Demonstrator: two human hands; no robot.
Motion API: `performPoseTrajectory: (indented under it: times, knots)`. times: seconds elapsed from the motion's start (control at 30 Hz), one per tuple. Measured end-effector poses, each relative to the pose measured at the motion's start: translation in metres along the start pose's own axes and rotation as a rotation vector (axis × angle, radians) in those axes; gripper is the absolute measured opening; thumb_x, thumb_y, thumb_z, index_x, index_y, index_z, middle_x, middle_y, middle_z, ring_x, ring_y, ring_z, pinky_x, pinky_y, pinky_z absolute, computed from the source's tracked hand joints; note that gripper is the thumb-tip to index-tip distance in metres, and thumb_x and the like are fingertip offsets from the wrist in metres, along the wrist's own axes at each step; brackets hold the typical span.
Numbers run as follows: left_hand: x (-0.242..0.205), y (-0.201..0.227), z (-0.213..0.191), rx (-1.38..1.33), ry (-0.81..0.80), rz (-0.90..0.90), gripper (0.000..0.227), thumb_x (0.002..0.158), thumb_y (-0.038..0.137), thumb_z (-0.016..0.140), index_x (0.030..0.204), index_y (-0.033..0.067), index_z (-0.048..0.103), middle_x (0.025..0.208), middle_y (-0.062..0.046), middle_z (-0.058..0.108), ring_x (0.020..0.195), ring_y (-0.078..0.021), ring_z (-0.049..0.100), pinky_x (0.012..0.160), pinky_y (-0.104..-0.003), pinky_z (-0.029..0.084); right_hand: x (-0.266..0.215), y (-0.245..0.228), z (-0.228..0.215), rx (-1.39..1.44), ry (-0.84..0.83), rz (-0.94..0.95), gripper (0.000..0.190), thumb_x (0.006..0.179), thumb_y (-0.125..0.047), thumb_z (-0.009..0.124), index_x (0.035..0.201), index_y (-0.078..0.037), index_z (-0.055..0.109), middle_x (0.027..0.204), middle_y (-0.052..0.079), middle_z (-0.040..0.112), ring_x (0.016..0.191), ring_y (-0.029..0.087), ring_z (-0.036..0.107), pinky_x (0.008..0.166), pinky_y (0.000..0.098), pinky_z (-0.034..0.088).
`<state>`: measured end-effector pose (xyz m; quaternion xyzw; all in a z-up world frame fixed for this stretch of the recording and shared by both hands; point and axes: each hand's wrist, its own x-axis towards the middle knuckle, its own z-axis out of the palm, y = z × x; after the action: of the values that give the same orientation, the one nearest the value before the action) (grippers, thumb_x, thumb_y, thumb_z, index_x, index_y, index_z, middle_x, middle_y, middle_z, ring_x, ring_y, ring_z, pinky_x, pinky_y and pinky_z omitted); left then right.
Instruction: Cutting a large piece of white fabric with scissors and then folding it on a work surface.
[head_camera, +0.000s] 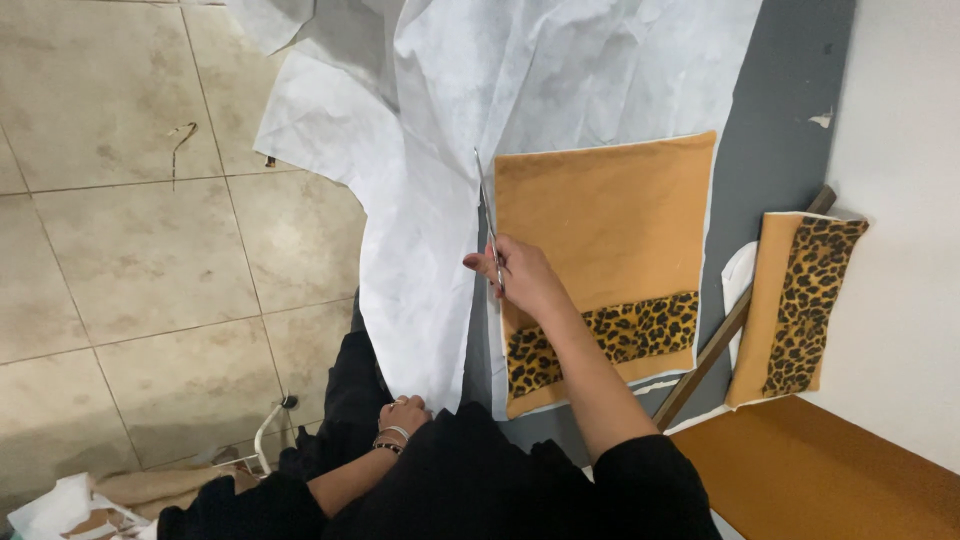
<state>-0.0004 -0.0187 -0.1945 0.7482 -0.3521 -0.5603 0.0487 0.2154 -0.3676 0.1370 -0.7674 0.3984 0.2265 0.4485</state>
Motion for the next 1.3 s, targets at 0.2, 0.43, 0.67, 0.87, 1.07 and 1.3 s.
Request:
performPoseTrajectory:
  times: [0.2,0.43,0.67,0.87,1.07,1.3]
  knots:
    - [-0.005,0.002,-0.011,-0.063,-0.007,-0.027,0.028,0.091,0.046,0.044,0.099,0.0327,0.067,0.107,0.009,0.06,0.115,-0.0154,0.054,0.094,-0.043,0.038,0.0,-0.005,0.003,0.074,-0.02,-0.011,0.03,0.1,-0.026,0.056,0.075,-0.012,0.047,0.102,0.008,0.081,0.063,0.012,0.068,0.045,0.0259,0.048]
    - [0.006,-0.007,0.006,0.182,0.1,0.037,0.026,0.09,0.041,0.048,0.095,0.0345,0.072,0.113,0.01,0.059,0.111,-0.0224,0.055,0.083,-0.041,0.047,0.018,0.009,0.003,0.061,-0.007,-0.083,0.048,0.092,-0.052,0.072,0.082,-0.006,0.06,0.055,0.01,0.06,0.044,0.018,0.063,0.048,0.029,0.053]
    - [0.013,-0.016,0.0,0.19,0.128,0.016,0.024,0.091,0.039,0.048,0.095,0.0343,0.072,0.11,0.012,0.061,0.109,-0.021,0.058,0.078,-0.039,0.048,0.022,0.001,0.005,0.095,0.015,-0.067,0.047,0.091,-0.051,0.075,0.081,-0.008,0.061,0.056,0.01,0.061,0.043,0.016,0.064,0.047,0.0268,0.053]
    - [0.012,-0.025,-0.027,0.124,-0.014,-0.099,0.032,0.098,0.033,0.044,0.116,0.0381,0.07,0.129,0.01,0.056,0.127,-0.0236,0.054,0.097,-0.04,0.049,-0.008,0.03,0.003,0.063,-0.075,-0.08,0.05,0.091,-0.057,0.071,0.085,-0.008,0.062,0.055,0.009,0.062,0.048,0.021,0.067,0.052,0.0318,0.053]
    - [0.01,-0.048,-0.053,-0.085,-0.076,-0.246,0.038,0.103,0.049,0.04,0.123,0.0327,0.068,0.135,0.001,0.059,0.127,-0.0305,0.062,0.102,-0.046,0.055,-0.101,0.095,-0.013,0.284,0.032,-0.156,0.032,0.081,-0.028,0.089,0.096,-0.009,0.068,0.065,0.004,0.064,0.061,0.015,0.07,0.064,0.0251,0.054]
    - [-0.052,0.015,-0.137,-0.301,0.274,-0.1,0.03,0.106,0.039,0.047,0.112,0.0232,0.073,0.108,-0.017,0.074,0.114,-0.0407,0.068,0.097,-0.05,0.056,-0.197,0.327,-0.093,0.561,0.237,0.042,0.048,0.076,-0.021,0.091,0.111,-0.008,0.062,0.081,0.001,0.061,0.069,0.01,0.059,0.06,0.0214,0.05]
